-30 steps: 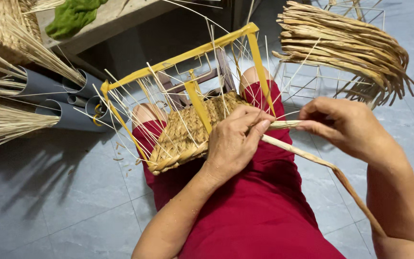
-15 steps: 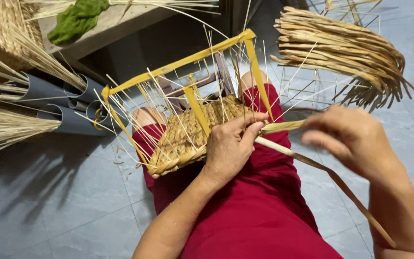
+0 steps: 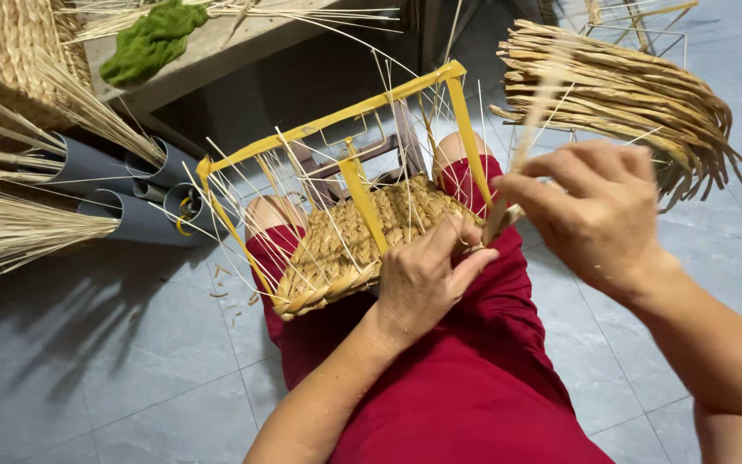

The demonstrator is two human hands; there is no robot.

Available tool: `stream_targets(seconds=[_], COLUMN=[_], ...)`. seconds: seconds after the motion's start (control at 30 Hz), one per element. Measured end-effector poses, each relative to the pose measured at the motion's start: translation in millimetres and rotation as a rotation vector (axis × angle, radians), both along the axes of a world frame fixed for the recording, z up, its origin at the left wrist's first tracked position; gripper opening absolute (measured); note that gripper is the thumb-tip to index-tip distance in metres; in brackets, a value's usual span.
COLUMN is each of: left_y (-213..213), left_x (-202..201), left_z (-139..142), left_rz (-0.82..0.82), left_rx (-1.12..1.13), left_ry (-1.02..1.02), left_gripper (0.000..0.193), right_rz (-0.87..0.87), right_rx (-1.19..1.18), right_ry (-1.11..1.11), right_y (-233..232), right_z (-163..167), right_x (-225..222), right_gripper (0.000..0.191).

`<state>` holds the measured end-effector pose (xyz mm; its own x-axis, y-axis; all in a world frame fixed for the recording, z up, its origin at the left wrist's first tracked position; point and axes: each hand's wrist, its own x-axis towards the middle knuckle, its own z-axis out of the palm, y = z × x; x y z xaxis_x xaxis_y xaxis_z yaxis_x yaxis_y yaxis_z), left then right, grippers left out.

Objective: The person sits on the floor weaving a basket, threading and folding flat palm-leaf strips around the woven base and up the frame. They tuck and tighten strips by hand, cut a strip with scissors, and continue weaving strips along the basket sides.

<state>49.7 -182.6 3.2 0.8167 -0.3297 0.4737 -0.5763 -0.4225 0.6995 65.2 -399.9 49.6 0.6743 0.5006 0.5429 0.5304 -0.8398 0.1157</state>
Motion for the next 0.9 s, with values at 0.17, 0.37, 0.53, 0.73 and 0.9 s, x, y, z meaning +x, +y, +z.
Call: stream_targets(seconds=[0.17, 0.37, 0.53, 0.73, 0.9], left_y=[-5.3, -15.8, -17.6, -19.9, -18.2], left_x=[-4.7, 0.4, 1.6, 9.5, 28.4], left_z=[-8.6, -12.7, -8.1, -3.8, -0.7], left_rz=[0.047, 0.18, 0.179, 0.189, 0.152], left_rx=[-0.002, 0.047, -0.008, 0.071, 0.15], left_ry=[-0.083, 0.027, 0.051, 0.17, 0.397], left_gripper=[0.028, 0.024, 0.023, 0.032, 0.028], right_rz=[0.221, 0.222, 0.093, 0.061, -0.003], right_rx=[0.146, 0.681, 0.684, 1.244, 1.485], right_ry=[0.073, 0.526, 0.482, 0.952, 1.187], right_y=[21.5, 17.4, 4.9, -9.2, -2.6], right_z=[-16.0, -30.6, -55.2, -74.4, -81.7], right_x=[21.0, 10.0, -29.9, -27.4, 6.1], right_gripper=[0.037, 0.034, 0.023, 0.023, 0.046])
